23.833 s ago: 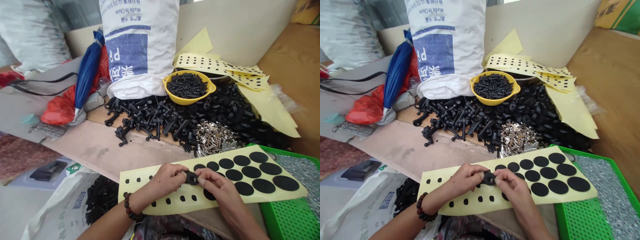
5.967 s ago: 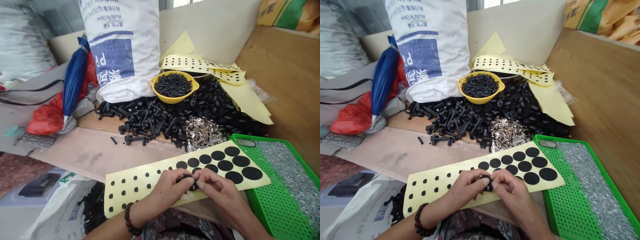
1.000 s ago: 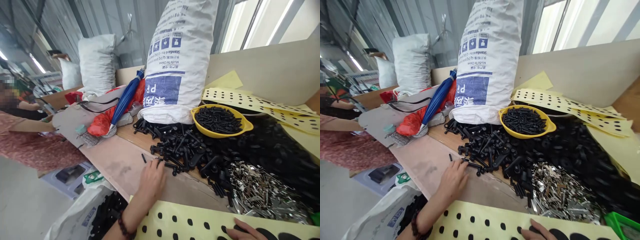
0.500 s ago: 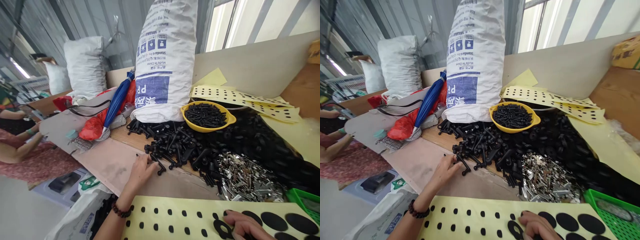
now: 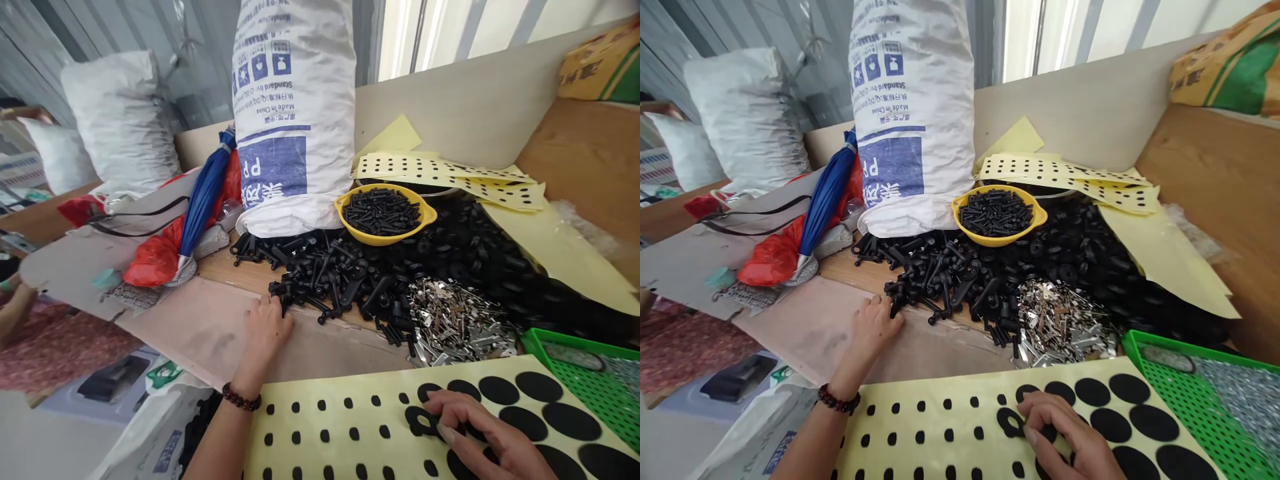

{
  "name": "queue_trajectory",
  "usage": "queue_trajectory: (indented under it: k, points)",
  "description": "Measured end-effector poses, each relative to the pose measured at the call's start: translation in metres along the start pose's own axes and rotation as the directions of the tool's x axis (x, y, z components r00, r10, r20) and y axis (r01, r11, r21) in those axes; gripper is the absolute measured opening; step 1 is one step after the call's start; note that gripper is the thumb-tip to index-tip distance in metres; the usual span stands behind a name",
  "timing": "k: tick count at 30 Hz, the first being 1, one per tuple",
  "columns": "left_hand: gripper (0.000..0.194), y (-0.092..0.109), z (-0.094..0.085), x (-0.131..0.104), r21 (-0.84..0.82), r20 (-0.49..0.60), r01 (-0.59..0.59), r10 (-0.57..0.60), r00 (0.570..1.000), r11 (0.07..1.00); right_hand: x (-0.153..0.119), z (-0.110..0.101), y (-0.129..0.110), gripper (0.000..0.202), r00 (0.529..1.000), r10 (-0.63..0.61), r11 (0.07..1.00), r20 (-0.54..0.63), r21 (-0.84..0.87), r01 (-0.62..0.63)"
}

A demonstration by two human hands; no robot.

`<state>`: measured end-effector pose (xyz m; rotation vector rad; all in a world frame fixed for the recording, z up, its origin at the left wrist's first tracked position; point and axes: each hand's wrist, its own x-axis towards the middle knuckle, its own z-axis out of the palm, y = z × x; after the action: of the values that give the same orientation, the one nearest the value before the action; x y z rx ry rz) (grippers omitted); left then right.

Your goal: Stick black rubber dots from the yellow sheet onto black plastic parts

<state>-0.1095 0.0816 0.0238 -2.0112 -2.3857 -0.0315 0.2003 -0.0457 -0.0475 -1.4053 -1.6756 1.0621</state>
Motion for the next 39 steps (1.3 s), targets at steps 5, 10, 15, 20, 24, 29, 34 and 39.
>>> queue_trajectory:
  k: [5, 10, 15, 20, 24, 29, 34, 39]
  points:
    - [0.024, -0.016, 0.003, 0.003, -0.160, 0.055, 0.051, -0.043, 0.998, 0.986, -0.001, 0.001, -0.013, 0.024, 0.994, 0.095, 0.988, -0.051, 0.130, -0.088]
    - [0.030, -0.025, -0.005, -0.012, -0.437, 0.142, 0.071, -0.010, 0.990, 0.897, -0.005, -0.004, -0.026, 0.028, 0.968, 0.245, 0.904, -0.059, 0.373, -0.207]
    - [0.049, 0.010, 0.003, -0.053, -0.910, 0.401, 0.341, 0.295, 0.867, 0.235, -0.006, -0.007, -0.027, 0.027, 0.952, 0.307, 0.852, -0.001, 0.446, -0.274]
    - [0.047, 0.059, 0.013, -0.079, -0.771, 0.518, 0.637, 0.592, 0.618, 0.010, -0.003, -0.005, -0.029, 0.027, 0.937, 0.345, 0.835, -0.050, 0.472, -0.283]
    - [0.033, 0.077, 0.013, -0.075, -0.696, 0.491, 0.712, 0.662, 0.566, -0.092, -0.003, -0.005, -0.029, 0.028, 0.925, 0.368, 0.814, -0.098, 0.514, -0.269]
    - [0.029, 0.082, 0.013, -0.064, -0.686, 0.441, 0.705, 0.668, 0.599, -0.179, -0.005, -0.008, -0.032, 0.029, 0.917, 0.384, 0.803, -0.107, 0.529, -0.274]
    - [0.040, 0.086, 0.017, -0.079, -0.705, 0.505, 0.709, 0.722, 0.474, 0.028, -0.007, -0.011, -0.036, 0.029, 0.914, 0.387, 0.790, -0.123, 0.556, -0.259]
    - [0.036, 0.092, 0.015, -0.089, -0.832, 0.500, 0.503, 0.708, 0.498, 0.234, -0.007, -0.010, -0.037, 0.028, 0.923, 0.374, 0.790, -0.096, 0.554, -0.262]
